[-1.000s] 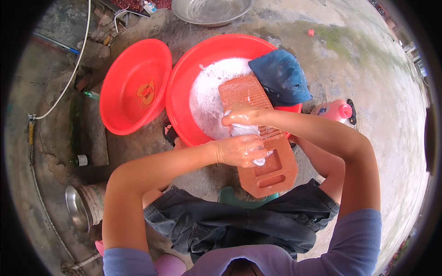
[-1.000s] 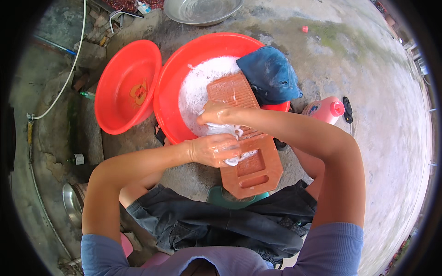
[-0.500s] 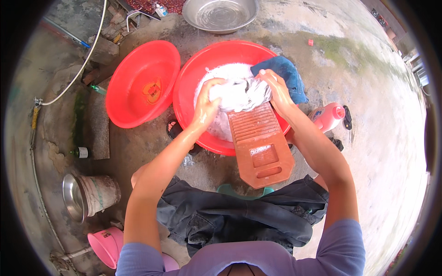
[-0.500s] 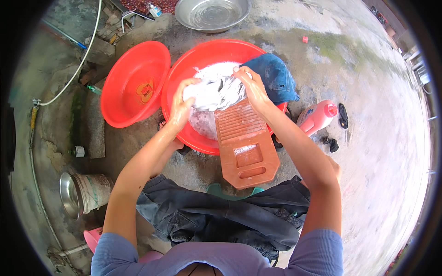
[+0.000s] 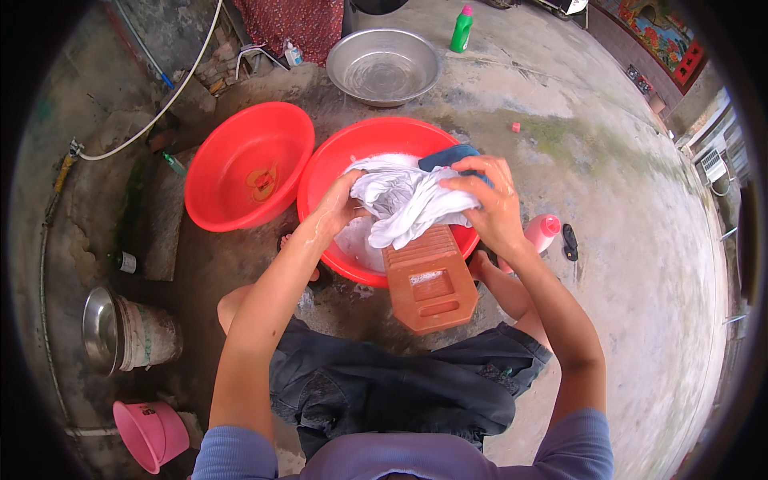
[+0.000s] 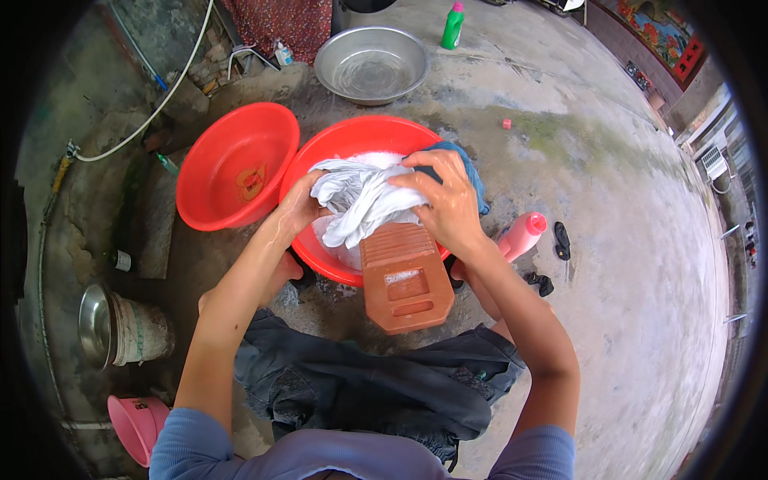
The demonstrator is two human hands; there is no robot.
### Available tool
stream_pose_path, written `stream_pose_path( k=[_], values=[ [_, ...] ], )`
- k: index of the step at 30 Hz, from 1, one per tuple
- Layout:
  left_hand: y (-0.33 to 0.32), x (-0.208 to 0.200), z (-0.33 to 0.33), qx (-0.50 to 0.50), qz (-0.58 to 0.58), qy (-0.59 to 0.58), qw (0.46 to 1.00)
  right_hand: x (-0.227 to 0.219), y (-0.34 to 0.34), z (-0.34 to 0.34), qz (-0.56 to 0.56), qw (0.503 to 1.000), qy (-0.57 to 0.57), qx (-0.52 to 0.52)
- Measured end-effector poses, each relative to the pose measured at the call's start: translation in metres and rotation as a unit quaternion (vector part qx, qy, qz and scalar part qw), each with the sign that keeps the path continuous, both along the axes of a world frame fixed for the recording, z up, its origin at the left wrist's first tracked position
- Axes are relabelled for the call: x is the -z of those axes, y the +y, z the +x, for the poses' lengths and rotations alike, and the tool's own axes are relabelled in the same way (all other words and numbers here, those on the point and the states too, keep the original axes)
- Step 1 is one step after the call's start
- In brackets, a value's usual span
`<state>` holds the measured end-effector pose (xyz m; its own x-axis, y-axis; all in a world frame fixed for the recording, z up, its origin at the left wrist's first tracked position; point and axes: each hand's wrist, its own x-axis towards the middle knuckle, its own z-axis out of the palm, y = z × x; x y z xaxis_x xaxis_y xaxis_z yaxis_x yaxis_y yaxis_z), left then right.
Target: The person washes a white shirt by hand in a red basin of soapy water, scrubbing it against a washboard and checking different sections before laying it flat.
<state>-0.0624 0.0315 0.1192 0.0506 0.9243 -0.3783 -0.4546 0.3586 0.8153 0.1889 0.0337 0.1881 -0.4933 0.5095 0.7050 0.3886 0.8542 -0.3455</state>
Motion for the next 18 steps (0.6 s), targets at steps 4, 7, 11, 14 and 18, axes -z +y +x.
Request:
stream_pose_path(
  k=[4,7,11,14,18],
  values=[
    [0.0,0.009,-0.015,0.04,0.03,0.336,0.941,-0.039,0.023,-0.008,-0.177,0.983,0.043,0.036],
    [-0.013,-0.037,0.003,-0.008,0.111,0.205,0.972,-0.071,0.028,-0.015,-0.29,0.955,-0.058,0.035],
    [-0.013,-0.085,0.022,0.076,0.316,0.02,0.946,-0.079,0.037,-0.018,-0.378,0.918,-0.07,-0.095],
    [-0.015,-0.091,0.006,0.097,0.327,-0.054,0.938,-0.106,0.022,-0.022,-0.435,0.891,-0.043,-0.128],
    [-0.019,-0.106,0.009,0.005,0.293,-0.022,0.956,-0.121,0.018,-0.013,-0.492,0.846,-0.095,-0.182]
  ],
)
